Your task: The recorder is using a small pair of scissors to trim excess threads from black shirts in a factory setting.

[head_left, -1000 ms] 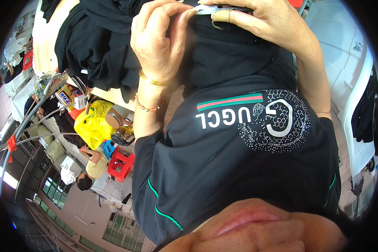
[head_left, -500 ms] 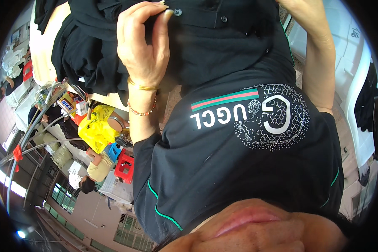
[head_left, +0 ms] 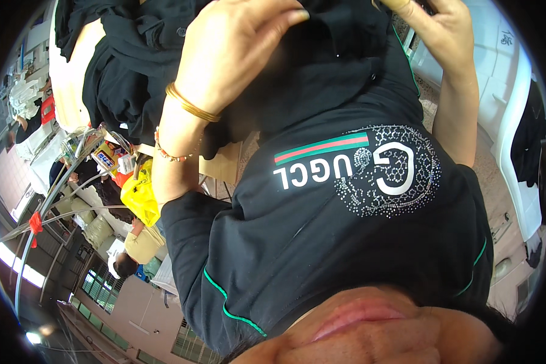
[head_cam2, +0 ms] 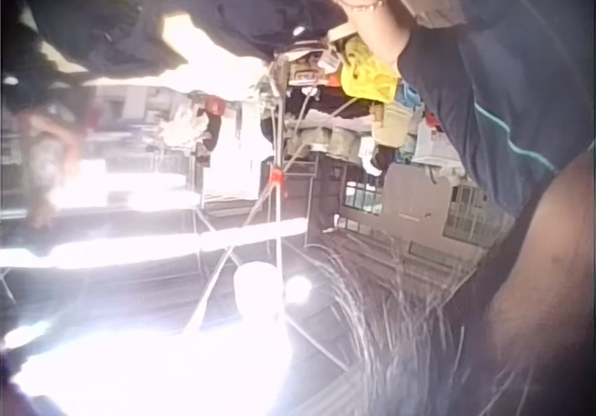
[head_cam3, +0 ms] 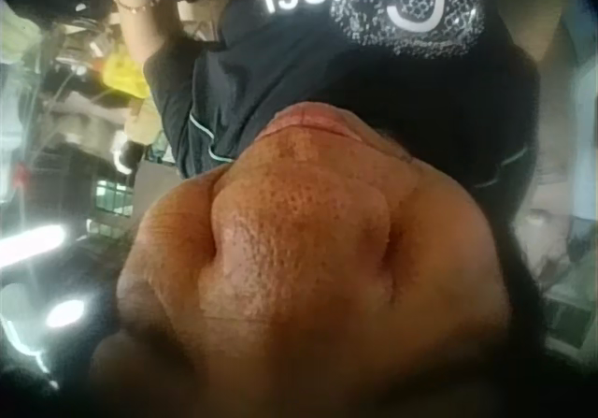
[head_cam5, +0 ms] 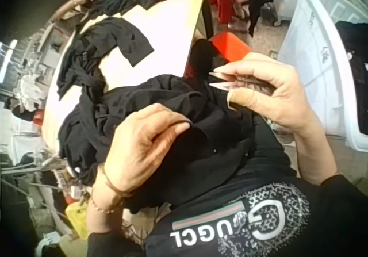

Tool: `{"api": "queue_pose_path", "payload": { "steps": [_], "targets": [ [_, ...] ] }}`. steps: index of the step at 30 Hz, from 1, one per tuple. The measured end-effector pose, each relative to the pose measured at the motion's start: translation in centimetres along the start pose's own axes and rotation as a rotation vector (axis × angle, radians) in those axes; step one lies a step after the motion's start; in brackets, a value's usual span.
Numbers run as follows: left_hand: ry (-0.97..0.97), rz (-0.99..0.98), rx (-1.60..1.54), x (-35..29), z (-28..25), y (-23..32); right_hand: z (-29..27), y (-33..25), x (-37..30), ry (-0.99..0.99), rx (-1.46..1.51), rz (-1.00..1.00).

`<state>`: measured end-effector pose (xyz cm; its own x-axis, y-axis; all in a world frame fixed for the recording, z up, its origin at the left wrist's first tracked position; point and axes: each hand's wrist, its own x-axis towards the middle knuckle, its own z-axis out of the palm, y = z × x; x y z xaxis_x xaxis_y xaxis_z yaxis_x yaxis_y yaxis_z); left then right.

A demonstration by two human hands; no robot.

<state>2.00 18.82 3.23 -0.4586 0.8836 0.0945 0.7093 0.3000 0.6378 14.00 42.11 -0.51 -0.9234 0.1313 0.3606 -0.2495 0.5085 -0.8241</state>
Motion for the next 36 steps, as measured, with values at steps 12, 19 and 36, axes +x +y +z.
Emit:
{"api": "queue_pose_path", "payload": {
  "steps": [12,19,36],
  "targets": [
    [0.102,-0.462,-0.834,0.1,1.5,-1.7,2.2,-1.3,0.8,-0.054,-0.084,-0.161],
    [0.105,-0.449,-0.928,-0.4,1.5,-2.3,3.0,-1.2,1.3,-0.097,-0.089,-0.152],
    [0.017,-0.403,-0.485,-1.7,-4.4,-4.0,1.7,2.3,2.5,0.044,0.267,0.262]
  ]
}}
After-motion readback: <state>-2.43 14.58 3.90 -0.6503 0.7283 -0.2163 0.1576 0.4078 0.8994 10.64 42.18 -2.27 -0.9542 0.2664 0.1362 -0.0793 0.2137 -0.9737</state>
